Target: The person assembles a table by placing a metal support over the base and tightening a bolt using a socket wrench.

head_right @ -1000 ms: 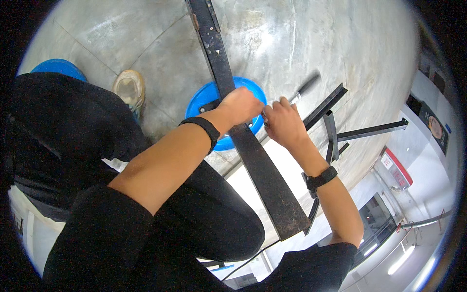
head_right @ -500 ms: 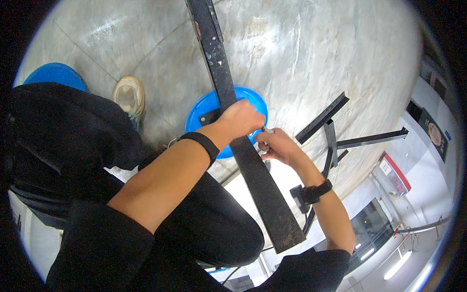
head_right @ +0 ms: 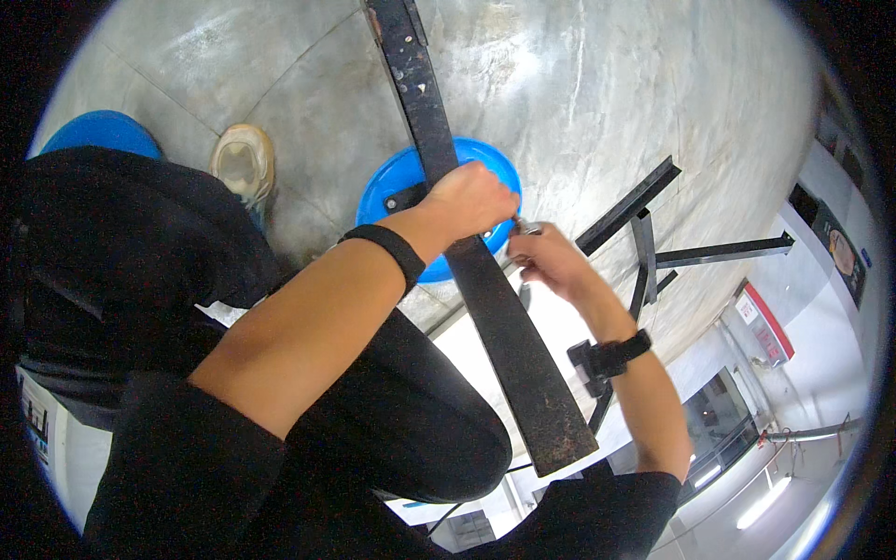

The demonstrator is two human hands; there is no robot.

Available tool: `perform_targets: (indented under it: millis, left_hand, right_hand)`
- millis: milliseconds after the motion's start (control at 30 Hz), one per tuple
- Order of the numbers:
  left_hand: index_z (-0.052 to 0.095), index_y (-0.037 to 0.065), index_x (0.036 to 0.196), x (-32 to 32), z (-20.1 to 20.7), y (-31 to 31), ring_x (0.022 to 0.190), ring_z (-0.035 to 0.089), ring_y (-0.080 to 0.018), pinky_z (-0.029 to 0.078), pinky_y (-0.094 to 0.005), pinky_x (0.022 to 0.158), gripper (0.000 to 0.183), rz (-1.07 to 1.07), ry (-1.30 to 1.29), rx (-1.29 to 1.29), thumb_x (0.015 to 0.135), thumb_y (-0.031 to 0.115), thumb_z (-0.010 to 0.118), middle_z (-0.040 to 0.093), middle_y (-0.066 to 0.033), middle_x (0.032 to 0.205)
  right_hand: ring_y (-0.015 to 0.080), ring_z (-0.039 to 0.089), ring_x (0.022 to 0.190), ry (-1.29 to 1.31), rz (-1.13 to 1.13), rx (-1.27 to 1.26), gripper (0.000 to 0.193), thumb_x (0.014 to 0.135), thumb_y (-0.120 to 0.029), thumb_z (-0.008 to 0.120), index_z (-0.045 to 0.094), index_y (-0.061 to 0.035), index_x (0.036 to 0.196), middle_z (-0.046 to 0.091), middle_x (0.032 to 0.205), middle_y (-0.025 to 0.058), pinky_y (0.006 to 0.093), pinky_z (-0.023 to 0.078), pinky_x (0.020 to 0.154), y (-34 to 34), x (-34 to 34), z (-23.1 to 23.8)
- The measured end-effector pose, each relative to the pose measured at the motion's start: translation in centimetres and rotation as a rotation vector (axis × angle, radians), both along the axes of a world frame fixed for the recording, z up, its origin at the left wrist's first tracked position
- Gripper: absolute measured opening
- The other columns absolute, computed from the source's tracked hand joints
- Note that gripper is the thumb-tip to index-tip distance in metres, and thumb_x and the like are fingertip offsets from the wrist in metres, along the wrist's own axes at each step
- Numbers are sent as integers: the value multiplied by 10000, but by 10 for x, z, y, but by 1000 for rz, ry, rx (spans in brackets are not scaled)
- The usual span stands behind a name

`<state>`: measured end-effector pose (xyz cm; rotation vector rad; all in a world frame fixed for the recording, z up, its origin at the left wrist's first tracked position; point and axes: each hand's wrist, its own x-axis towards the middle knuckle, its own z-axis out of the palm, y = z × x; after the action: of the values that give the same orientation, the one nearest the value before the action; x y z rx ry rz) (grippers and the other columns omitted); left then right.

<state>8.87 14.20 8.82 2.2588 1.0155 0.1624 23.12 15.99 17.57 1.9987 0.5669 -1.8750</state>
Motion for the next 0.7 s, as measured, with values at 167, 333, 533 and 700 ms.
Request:
perform_targets:
  millis: [167,333,533,700]
  left_hand:
    - [688,146,728,-1,2,1,705,663,-159,477,-293,561,128,-79,26,-55,785,162,574,683,-11,737]
    - [680,143,752,3,-9,-1,712,664,-200,502,-319,611,141,-47,20,-79,800,186,555,684,-40,771]
    - [686,134,734,1,3,3,715,665,-204,499,-325,597,129,-75,7,-80,780,164,569,684,-49,749]
    - [684,138,725,-2,-3,-1,707,666,-193,495,-316,587,113,-63,-5,-37,769,155,581,685,-48,749]
  right_hand:
    - [183,475,521,-17,1007,349,86,679,-6,566,487,-32,661,440,578,51,333,426,489,6,-17,6]
    - [257,526,846,-1,1713,941,69,681,-64,619,583,-65,739,552,750,78,387,449,679,16,-29,7]
    - [259,533,601,-174,1063,526,95,649,-50,623,585,-26,732,554,648,75,349,424,550,-1,-11,8]
    - [112,457,522,-91,294,107,121,674,-54,650,535,-41,708,465,602,-6,309,408,492,-1,-17,4]
